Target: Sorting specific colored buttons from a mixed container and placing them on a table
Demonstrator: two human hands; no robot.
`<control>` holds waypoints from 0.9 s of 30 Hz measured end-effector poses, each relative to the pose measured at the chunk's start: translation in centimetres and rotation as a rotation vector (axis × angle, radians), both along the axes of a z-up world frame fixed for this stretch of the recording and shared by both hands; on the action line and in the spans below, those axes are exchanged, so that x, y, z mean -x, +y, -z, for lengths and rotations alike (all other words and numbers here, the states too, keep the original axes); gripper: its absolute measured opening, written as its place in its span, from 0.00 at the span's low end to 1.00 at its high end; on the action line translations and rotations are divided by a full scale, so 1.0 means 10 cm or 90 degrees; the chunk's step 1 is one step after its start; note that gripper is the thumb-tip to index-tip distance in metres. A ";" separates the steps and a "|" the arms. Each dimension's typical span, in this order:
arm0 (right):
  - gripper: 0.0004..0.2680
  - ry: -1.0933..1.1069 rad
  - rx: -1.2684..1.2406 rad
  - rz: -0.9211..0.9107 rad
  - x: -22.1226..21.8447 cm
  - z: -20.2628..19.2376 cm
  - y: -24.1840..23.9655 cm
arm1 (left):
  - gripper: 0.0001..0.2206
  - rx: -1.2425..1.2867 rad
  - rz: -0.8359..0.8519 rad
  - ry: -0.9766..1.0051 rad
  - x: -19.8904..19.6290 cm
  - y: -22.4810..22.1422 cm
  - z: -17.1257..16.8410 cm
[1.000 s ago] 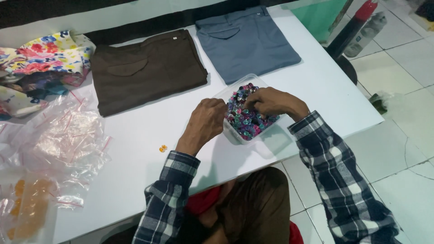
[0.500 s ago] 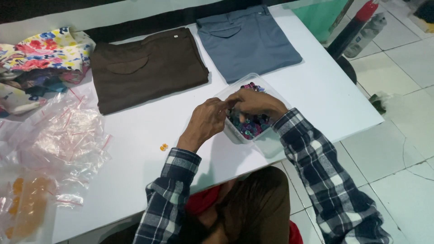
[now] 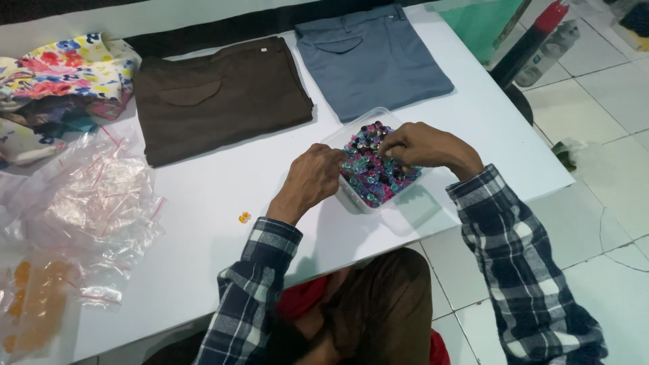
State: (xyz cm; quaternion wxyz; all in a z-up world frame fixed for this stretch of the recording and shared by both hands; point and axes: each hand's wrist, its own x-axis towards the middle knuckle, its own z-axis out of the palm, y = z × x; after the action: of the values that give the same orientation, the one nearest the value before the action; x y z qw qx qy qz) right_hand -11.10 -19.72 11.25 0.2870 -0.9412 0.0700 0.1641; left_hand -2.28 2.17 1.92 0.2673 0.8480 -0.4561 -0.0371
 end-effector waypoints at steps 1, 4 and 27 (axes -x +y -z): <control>0.14 -0.002 0.000 0.001 0.04 -0.10 0.05 | 0.12 0.000 0.001 -0.002 -0.01 0.00 0.01; 0.13 0.010 0.026 -0.017 0.12 -0.26 0.12 | 0.12 0.000 0.003 -0.003 0.04 0.02 0.01; 0.19 -0.007 0.162 -0.161 -0.36 0.82 0.13 | 0.07 0.062 -0.041 -0.103 0.14 0.11 0.10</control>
State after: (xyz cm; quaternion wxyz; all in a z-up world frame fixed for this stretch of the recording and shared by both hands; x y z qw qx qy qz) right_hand -7.47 -18.39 3.00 0.1430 -0.9720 -0.0305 0.1838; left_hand -3.64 3.31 0.93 0.2713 0.8487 -0.4498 0.0620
